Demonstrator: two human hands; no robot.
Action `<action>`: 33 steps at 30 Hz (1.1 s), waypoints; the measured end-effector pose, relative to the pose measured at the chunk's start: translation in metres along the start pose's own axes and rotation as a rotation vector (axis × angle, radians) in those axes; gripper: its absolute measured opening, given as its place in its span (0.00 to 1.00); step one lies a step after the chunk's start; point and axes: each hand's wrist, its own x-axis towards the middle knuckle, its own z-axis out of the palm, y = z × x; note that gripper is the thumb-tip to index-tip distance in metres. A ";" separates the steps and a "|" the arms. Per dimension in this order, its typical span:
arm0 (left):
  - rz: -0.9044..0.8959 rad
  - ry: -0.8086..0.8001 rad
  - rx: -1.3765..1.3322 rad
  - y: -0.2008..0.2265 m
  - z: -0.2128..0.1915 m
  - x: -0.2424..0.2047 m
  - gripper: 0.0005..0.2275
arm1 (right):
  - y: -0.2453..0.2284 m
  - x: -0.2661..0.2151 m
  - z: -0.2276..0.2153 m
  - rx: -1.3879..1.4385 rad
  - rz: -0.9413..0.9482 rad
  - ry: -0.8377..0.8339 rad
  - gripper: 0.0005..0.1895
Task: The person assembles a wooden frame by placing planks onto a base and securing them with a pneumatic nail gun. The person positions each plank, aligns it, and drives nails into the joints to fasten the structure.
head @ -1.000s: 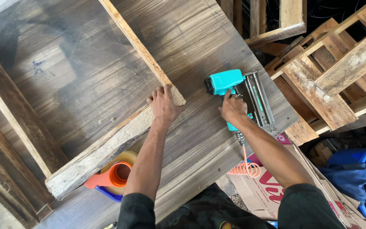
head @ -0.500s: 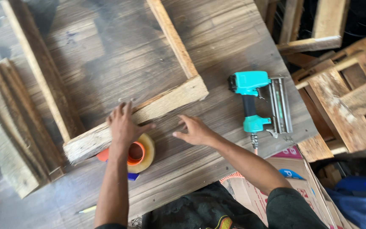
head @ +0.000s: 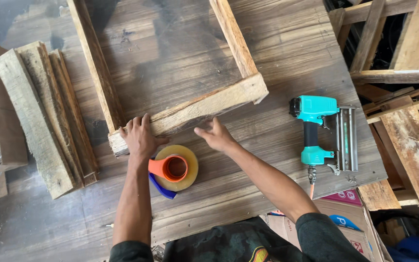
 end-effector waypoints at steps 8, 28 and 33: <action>-0.040 0.087 -0.148 0.087 0.006 0.038 0.45 | -0.006 -0.008 0.011 -0.104 -0.035 0.000 0.55; 0.262 0.014 -0.039 0.047 0.011 0.056 0.24 | 0.006 -0.009 0.016 -0.991 -0.472 0.266 0.45; 0.334 0.081 0.069 0.058 0.017 0.054 0.25 | 0.011 -0.006 0.014 -1.017 -0.545 0.301 0.44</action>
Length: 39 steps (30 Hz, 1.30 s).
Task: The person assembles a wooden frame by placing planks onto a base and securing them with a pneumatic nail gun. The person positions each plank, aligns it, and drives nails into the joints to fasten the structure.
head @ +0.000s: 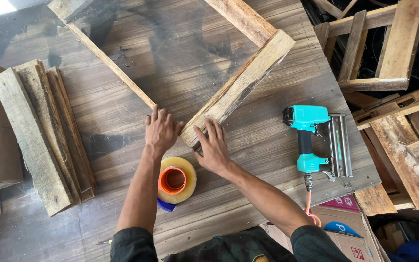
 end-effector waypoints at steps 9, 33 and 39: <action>0.104 0.003 -0.055 0.070 -0.010 -0.019 0.26 | 0.046 -0.021 -0.072 -0.086 0.078 -0.234 0.37; 0.157 0.219 0.029 0.060 0.062 0.013 0.20 | 0.082 0.001 -0.080 -0.303 0.011 -0.271 0.23; 0.176 0.068 -0.072 0.080 0.006 0.000 0.18 | 0.108 0.011 -0.078 -0.404 0.133 -0.265 0.23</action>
